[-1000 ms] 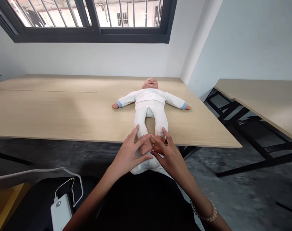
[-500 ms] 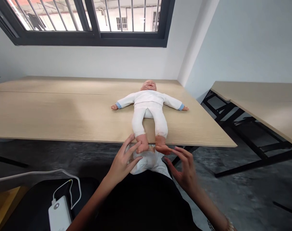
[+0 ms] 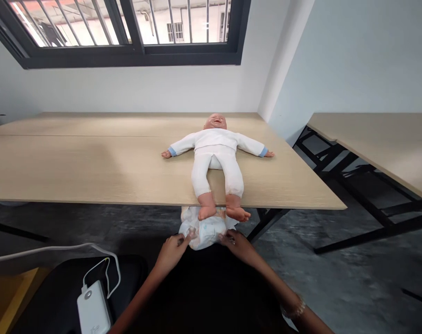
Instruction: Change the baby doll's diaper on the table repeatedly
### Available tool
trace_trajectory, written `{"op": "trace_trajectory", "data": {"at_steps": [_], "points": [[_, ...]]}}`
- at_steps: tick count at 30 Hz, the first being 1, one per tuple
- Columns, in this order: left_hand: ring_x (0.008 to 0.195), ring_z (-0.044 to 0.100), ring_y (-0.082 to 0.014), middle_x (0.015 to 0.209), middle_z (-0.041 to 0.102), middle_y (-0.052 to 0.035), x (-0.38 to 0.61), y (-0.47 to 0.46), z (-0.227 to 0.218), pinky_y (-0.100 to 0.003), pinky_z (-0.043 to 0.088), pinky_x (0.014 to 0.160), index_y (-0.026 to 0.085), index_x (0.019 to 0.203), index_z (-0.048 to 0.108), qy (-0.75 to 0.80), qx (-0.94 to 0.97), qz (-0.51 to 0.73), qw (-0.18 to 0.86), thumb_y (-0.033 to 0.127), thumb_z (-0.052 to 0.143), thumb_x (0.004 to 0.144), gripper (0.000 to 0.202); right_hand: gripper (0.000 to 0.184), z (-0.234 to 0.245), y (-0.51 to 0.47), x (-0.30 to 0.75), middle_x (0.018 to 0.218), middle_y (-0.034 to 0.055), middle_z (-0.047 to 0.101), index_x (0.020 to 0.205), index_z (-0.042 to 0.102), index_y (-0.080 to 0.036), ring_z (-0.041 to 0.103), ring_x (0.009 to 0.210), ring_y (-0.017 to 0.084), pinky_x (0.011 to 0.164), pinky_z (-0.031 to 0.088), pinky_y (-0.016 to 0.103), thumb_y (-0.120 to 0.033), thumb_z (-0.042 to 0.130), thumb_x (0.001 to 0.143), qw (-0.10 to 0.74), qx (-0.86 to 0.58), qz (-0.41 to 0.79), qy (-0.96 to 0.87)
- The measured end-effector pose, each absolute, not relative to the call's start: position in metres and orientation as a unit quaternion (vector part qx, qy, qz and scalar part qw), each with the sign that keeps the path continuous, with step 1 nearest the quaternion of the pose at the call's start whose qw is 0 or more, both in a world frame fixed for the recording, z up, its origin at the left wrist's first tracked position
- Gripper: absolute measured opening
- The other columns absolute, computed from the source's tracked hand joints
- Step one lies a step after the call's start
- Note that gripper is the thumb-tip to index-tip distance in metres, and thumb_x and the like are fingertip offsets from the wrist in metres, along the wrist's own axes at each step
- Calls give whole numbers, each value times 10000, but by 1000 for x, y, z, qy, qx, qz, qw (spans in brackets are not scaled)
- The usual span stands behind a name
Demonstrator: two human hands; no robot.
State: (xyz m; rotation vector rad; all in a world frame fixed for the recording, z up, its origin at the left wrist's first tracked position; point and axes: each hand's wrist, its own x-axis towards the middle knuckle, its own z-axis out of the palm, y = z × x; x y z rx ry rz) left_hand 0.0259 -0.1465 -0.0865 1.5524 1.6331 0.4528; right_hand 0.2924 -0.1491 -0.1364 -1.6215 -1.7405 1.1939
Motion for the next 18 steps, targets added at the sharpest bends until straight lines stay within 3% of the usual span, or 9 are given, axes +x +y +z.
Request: {"op": "trace_trajectory", "data": {"at_steps": [3, 6, 10, 13, 15, 18], "points": [[715, 644, -214, 727, 674, -35, 37, -142, -97, -261, 427, 613, 148, 781, 640, 614, 504, 309, 523, 552, 813, 728, 443, 615, -128, -145, 275, 1038, 140, 707, 1012, 612, -169, 670, 978, 311, 899, 533, 446, -733, 662, 770, 306, -564, 529, -556], [834, 707, -236, 982, 750, -86, 49, -145, -95, -274, 538, 658, 143, 1029, 651, 551, 352, 398, 644, 386, 950, 601, 575, 814, -123, -141, 268, 1131, 135, 698, 1126, 597, -176, 659, 1029, 314, 842, 548, 416, -790, 775, 622, 351, -542, 607, -464], [935, 750, -260, 1172, 744, -126, 64, -151, -82, -376, 629, 799, 164, 1224, 601, 494, 236, 390, 741, 173, 901, 690, 613, 827, -113, -138, 277, 1074, 130, 718, 1073, 672, -147, 658, 1033, 321, 922, 536, 440, -828, 774, 615, 388, -540, 594, -453], [943, 757, -259, 1119, 760, -114, 73, -149, -77, -446, 635, 869, 162, 1233, 615, 471, 159, 362, 789, 195, 771, 854, 412, 776, -95, -143, 289, 1027, 143, 729, 999, 721, -120, 663, 1026, 336, 974, 530, 468, -789, 809, 616, 380, -540, 560, -501], [922, 756, -254, 1048, 771, -108, 77, -146, -78, -450, 626, 899, 143, 1159, 663, 456, 116, 335, 816, 250, 671, 944, 240, 744, -80, -150, 295, 1087, 151, 728, 1064, 722, -107, 662, 1063, 337, 994, 534, 465, -704, 852, 640, 354, -514, 565, -539], [938, 749, -270, 964, 777, -117, 84, -142, -84, -391, 610, 901, 109, 1045, 722, 439, 123, 320, 830, 274, 638, 962, 203, 821, -58, -161, 302, 1258, 154, 688, 1288, 655, -112, 639, 1173, 330, 1061, 517, 451, -582, 901, 661, 310, -442, 603, -588]]}}
